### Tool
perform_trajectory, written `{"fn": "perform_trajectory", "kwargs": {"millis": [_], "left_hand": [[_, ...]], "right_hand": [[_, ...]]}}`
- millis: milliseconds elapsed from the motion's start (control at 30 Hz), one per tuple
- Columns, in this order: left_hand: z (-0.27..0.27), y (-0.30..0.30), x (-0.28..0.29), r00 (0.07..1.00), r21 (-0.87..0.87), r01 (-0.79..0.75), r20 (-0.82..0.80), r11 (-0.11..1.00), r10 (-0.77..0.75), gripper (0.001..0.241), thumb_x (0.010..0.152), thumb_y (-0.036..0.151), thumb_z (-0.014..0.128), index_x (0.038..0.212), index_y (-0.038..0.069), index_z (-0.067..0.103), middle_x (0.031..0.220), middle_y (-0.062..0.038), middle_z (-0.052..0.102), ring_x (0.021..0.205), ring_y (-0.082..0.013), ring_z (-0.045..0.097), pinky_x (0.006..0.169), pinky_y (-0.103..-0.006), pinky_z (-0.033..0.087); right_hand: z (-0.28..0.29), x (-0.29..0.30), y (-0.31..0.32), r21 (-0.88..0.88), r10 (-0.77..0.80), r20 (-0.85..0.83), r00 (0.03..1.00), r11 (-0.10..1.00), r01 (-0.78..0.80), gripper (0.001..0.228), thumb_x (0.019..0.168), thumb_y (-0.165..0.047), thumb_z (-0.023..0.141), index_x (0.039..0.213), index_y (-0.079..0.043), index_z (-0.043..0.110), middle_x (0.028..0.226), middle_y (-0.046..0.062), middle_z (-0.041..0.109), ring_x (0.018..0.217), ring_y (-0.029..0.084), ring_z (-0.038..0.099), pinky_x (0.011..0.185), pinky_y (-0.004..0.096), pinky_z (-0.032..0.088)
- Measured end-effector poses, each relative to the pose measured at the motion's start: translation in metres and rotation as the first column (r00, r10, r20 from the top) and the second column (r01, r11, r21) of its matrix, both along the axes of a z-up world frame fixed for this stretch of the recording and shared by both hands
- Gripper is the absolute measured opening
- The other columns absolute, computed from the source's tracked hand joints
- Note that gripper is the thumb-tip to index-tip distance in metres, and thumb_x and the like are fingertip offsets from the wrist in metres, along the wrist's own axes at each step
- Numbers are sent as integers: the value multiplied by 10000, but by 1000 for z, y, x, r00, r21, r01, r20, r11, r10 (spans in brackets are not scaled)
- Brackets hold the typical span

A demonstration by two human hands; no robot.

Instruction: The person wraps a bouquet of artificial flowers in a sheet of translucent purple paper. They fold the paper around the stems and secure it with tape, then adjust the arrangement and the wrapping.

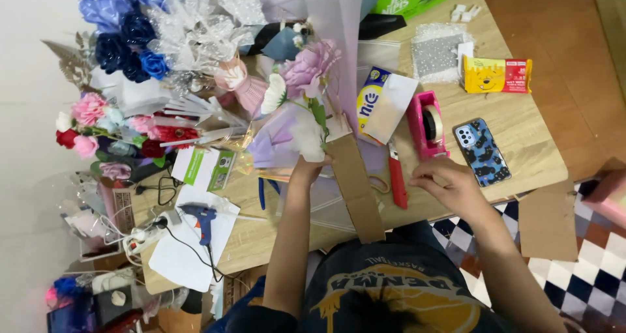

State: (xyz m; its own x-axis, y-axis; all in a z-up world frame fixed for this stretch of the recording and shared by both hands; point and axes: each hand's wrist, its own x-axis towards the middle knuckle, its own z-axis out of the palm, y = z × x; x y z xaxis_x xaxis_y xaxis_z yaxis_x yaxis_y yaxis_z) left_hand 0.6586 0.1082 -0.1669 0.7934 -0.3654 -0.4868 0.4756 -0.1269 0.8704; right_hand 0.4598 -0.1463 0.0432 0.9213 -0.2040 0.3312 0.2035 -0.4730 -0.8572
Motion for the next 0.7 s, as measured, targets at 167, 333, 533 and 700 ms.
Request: {"fn": "perform_trajectory", "kwargs": {"millis": [167, 333, 533, 700], "left_hand": [[-13, -10, 1, 982, -539, -57, -184, 840, -52, 1077, 718, 500, 928, 1451, -97, 413, 1399, -247, 526, 1371, -327, 457, 1130, -473, 422], [38, -29, -21, 937, -894, -178, -281, 410, -206, 1062, 737, 651, 889, 1388, -72, 463, 1307, -161, 602, 1307, -229, 524, 1100, -424, 452], [-109, -76, -29, 996, -805, 23, 68, 593, 55, 1058, 782, 280, 886, 1620, 68, 276, 1495, -194, 523, 1306, -384, 564, 1078, -607, 438], [32, -64, -53, 995, -626, 0, 74, 780, 59, 1142, 748, 220, 957, 1661, 170, 274, 1624, -112, 402, 1469, -295, 369, 1242, -550, 214]], "right_hand": [[89, 13, 22, -330, 270, 99, 958, 917, -224, 90, 827, -68, 794, 898, -122, 785, 819, 33, 749, 773, 232, 714, 884, 380, 525], [90, 20, 47, -553, 460, 5, 888, 741, -381, 63, 922, -164, 714, 930, -101, 710, 786, 49, 706, 778, 268, 687, 924, 424, 472], [100, 26, 53, -556, 473, -222, 853, 657, -509, 77, 988, -225, 635, 1008, -166, 679, 830, -14, 701, 850, 190, 683, 965, 387, 403], [90, 30, 29, -310, 178, -339, 924, 906, -289, 93, 887, -234, 774, 872, -166, 712, 638, -14, 565, 788, 217, 594, 807, 357, 467]]}}
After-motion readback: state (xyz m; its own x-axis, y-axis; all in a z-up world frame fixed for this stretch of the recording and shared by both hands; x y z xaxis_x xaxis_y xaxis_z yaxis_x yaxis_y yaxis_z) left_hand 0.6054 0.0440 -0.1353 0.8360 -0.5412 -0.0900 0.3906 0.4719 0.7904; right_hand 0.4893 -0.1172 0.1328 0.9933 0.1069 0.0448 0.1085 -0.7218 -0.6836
